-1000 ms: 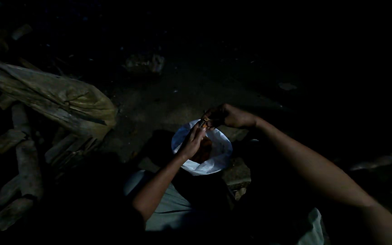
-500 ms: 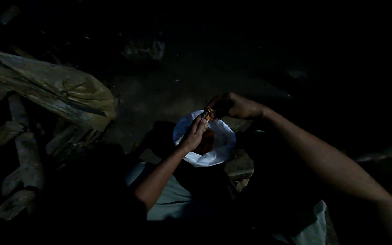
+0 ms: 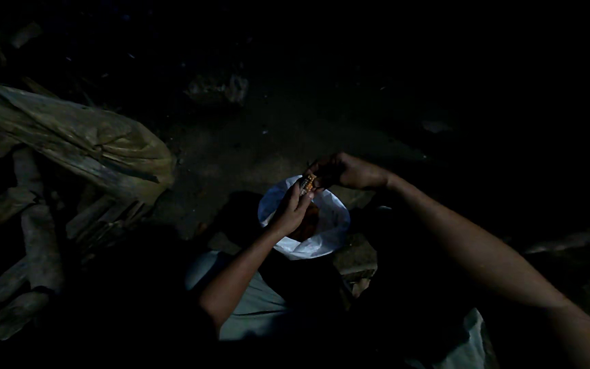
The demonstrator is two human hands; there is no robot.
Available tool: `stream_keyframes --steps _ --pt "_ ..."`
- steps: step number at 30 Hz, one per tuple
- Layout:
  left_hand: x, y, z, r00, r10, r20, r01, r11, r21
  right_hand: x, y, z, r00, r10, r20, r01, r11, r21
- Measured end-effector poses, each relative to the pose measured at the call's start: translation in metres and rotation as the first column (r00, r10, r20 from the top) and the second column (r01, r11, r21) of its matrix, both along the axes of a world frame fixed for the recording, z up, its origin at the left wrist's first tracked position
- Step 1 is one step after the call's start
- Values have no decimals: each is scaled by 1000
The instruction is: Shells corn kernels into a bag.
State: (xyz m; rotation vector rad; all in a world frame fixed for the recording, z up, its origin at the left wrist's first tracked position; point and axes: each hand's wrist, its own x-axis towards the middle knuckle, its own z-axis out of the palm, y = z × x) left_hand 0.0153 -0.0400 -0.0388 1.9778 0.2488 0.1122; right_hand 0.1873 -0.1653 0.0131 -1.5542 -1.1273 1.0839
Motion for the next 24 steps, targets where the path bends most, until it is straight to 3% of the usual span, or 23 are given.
stream_keyframes --steps 7,11,18,24 --pt "-1 1 -2 999 42 -4 -42 997 -68 -3 2 1 1000 -6 -18 6 1000 2" --pt "-1 0 -1 999 45 16 -45 999 5 -3 2 0 1000 12 -7 -12 1000 27" --pt "-3 -4 4 996 23 -83 -18 998 60 -1 2 -5 1000 19 6 -19 999 29" --pt "-3 -2 -2 1000 26 9 -26 997 -67 -3 1 -1 1000 14 6 -14 1000 13"
